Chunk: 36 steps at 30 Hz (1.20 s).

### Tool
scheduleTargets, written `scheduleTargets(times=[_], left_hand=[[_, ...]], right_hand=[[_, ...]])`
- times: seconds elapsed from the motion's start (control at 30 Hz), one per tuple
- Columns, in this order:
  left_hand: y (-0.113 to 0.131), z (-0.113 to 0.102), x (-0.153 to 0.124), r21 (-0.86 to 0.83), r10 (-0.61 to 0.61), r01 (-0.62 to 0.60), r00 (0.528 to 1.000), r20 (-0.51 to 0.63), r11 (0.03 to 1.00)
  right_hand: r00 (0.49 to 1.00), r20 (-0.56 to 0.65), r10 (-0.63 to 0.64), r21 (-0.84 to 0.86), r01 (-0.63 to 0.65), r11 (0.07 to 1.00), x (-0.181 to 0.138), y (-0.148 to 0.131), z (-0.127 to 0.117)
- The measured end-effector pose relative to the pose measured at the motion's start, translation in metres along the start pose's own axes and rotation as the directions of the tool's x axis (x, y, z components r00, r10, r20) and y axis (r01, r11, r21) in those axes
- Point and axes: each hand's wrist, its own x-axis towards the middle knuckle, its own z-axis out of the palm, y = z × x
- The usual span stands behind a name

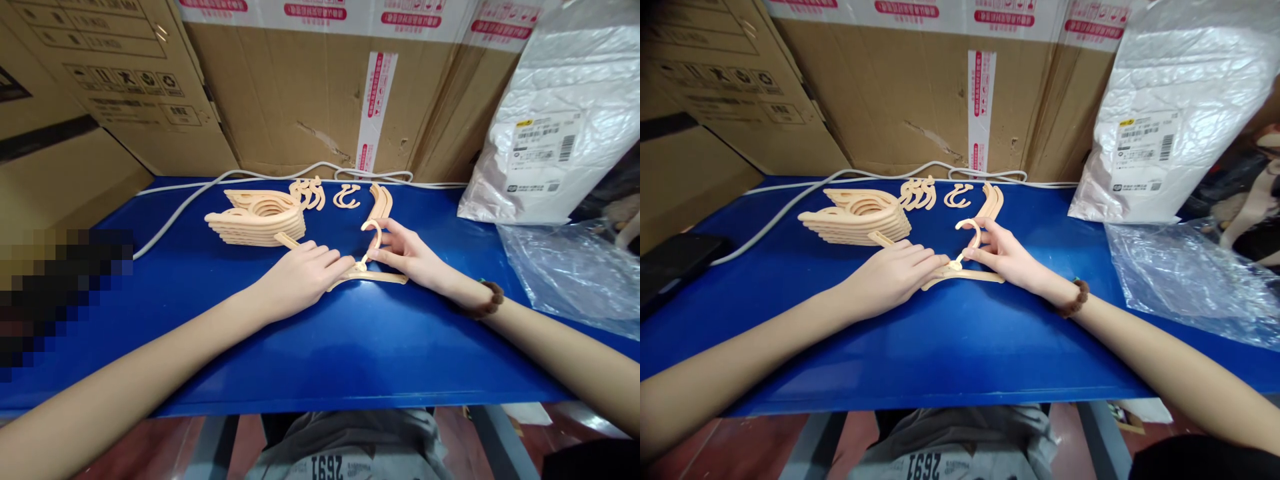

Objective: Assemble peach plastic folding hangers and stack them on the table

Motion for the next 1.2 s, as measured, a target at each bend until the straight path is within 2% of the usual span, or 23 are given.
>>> scheduleTargets(times=[0.3, 0.8, 1.2], left_hand=[[-0.002, 0.003, 0.001, -0.046, -0.058, 0.059, 0.998, 0.033, 0.997], [0.0, 0.005, -0.001, -0.006, -0.031, 0.031, 0.998, 0.055, 0.999], [0.002, 0.005, 0.0, 0.003, -0.012, 0.012, 0.998, 0.058, 1.0]], right_hand=[[0.998, -0.027, -0.049, -0.004, 0.049, 0.999, 0.001, 0.001, 0.001], [0.998, -0.025, -0.059, -0.137, 0.055, 0.989, -0.005, -0.005, 0.002], [0.997, -0.026, -0.067, -0.174, 0.061, 0.983, -0.008, -0.009, 0.007]])
